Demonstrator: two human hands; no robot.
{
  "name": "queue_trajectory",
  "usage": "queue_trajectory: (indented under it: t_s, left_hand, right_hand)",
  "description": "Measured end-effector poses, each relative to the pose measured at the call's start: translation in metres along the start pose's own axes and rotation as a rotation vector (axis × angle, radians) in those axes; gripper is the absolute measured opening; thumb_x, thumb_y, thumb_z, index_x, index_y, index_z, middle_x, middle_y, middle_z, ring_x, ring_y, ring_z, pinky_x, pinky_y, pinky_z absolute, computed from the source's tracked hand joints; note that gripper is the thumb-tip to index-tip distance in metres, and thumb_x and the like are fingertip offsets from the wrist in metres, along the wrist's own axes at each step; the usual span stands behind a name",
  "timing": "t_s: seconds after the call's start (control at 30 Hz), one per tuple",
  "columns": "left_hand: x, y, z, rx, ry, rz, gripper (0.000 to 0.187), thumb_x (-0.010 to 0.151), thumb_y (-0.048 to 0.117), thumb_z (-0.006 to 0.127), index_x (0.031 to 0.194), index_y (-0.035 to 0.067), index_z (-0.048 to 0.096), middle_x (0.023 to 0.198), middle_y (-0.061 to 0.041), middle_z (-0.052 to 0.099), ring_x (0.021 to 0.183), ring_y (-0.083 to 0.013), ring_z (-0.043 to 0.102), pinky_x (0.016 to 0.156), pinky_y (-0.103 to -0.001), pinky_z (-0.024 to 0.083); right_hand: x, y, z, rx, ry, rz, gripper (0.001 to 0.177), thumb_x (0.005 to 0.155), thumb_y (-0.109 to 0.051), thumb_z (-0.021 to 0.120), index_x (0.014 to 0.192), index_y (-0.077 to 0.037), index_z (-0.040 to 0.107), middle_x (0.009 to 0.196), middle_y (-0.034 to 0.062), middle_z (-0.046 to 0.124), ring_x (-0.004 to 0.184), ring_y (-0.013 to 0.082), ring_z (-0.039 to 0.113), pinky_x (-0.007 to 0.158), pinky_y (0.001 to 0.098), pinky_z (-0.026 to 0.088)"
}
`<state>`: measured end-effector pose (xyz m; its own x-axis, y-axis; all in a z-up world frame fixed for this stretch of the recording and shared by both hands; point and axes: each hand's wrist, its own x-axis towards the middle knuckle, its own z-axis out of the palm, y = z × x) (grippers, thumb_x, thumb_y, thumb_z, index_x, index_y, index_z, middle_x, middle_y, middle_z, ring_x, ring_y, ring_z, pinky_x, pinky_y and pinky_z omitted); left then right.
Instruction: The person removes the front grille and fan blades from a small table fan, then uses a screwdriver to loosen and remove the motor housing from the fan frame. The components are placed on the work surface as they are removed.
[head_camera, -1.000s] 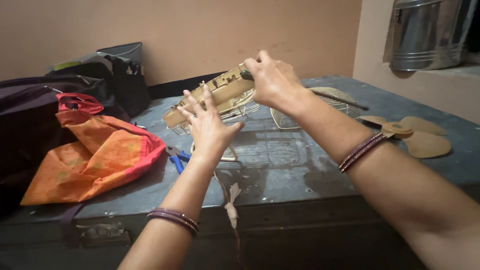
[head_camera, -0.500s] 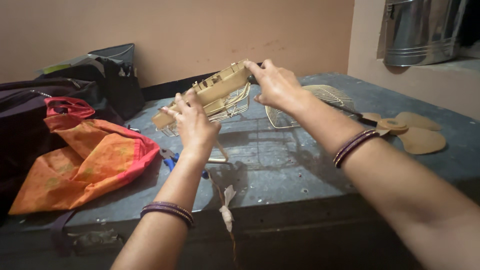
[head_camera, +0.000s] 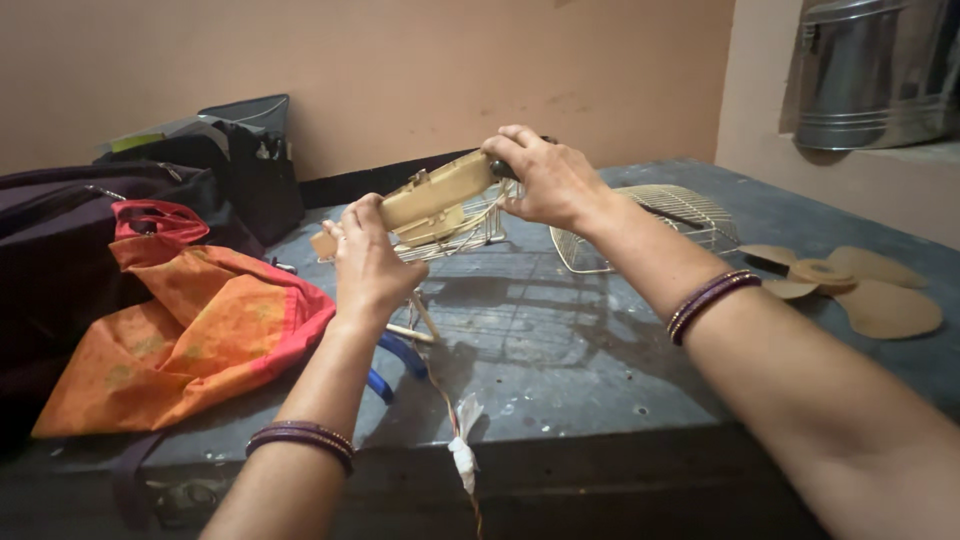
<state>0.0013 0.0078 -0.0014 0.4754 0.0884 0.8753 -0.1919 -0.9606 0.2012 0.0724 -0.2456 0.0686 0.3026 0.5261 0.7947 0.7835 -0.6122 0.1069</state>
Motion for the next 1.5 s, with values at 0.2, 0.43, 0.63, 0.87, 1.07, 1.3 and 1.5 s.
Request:
queue_trajectory:
  t_s: [0.2, 0.43, 0.63, 0.87, 1.07, 1.3, 1.5]
  left_hand:
    - [0.003, -0.022, -0.007, -0.109, -0.025, 0.042, 0.097, 0.058, 0.021, 0.086, 0.141, 0.004, 0.037, 0.133, -0.023, 0.048, 0.128, -0.0423, 0.049, 0.112, -0.048, 0.039]
    - [0.015, -0.041, -0.008, -0.161, -0.171, -0.084, 0.103, 0.057, 0.023, 0.087, 0.144, 0.008, 0.032, 0.136, -0.024, 0.044, 0.124, -0.0414, 0.05, 0.104, -0.046, 0.046]
    - [0.021, -0.066, -0.005, -0.215, -0.204, -0.058, 0.105, 0.058, 0.021, 0.086, 0.146, 0.007, 0.03, 0.138, -0.025, 0.042, 0.126, -0.041, 0.052, 0.107, -0.043, 0.047]
    - [0.027, -0.095, 0.003, -0.251, -0.237, -0.03, 0.113, 0.058, 0.017, 0.085, 0.154, 0.01, 0.027, 0.145, -0.028, 0.039, 0.138, -0.0429, 0.042, 0.115, -0.042, 0.04]
    - [0.026, -0.088, -0.004, -0.184, -0.271, -0.116, 0.132, 0.059, 0.019, 0.091, 0.163, 0.015, 0.011, 0.163, -0.036, 0.004, 0.155, -0.0468, 0.014, 0.12, -0.044, 0.032]
    - [0.022, -0.032, -0.034, 0.079, -0.279, -0.064, 0.15, 0.051, 0.048, 0.101, 0.159, 0.007, 0.006, 0.169, -0.023, 0.0, 0.157, -0.0432, 0.006, 0.12, -0.059, 0.022]
    - [0.018, 0.025, -0.055, 0.12, -0.106, -0.004, 0.16, 0.046, 0.051, 0.1, 0.162, 0.005, 0.001, 0.169, -0.023, -0.001, 0.157, -0.0434, 0.003, 0.116, -0.07, 0.019]
  right_hand:
    - [0.007, -0.015, -0.01, 0.013, -0.023, -0.067, 0.065, 0.071, -0.027, 0.089, 0.128, -0.014, 0.06, 0.127, 0.0087, 0.066, 0.108, 0.0342, 0.068, 0.087, 0.0449, 0.056]
    - [0.018, -0.035, -0.019, -0.005, -0.061, -0.04, 0.067, 0.067, -0.027, 0.091, 0.128, -0.019, 0.063, 0.12, 0.0104, 0.065, 0.102, 0.0365, 0.069, 0.083, 0.0472, 0.055]
    - [0.03, -0.052, -0.019, -0.028, -0.076, -0.035, 0.06, 0.068, -0.025, 0.088, 0.124, -0.021, 0.065, 0.113, 0.0104, 0.064, 0.097, 0.0353, 0.07, 0.079, 0.0481, 0.056]
    - [0.043, -0.069, -0.013, -0.058, -0.081, -0.088, 0.056, 0.068, -0.028, 0.089, 0.118, -0.017, 0.065, 0.109, 0.0137, 0.063, 0.095, 0.0378, 0.069, 0.078, 0.0492, 0.056]
    - [0.039, -0.069, -0.004, -0.07, -0.097, -0.053, 0.061, 0.07, -0.03, 0.089, 0.123, -0.015, 0.063, 0.115, 0.0161, 0.061, 0.096, 0.0385, 0.069, 0.08, 0.0488, 0.056]
    - [0.026, -0.033, -0.005, -0.016, -0.055, 0.042, 0.073, 0.069, -0.037, 0.091, 0.133, -0.018, 0.061, 0.126, 0.0144, 0.061, 0.105, 0.0385, 0.067, 0.087, 0.0491, 0.054]
    - [0.011, 0.007, -0.006, -0.037, -0.125, 0.253, 0.083, 0.07, -0.034, 0.09, 0.144, -0.021, 0.053, 0.126, 0.0148, 0.061, 0.113, 0.0369, 0.064, 0.094, 0.0474, 0.053]
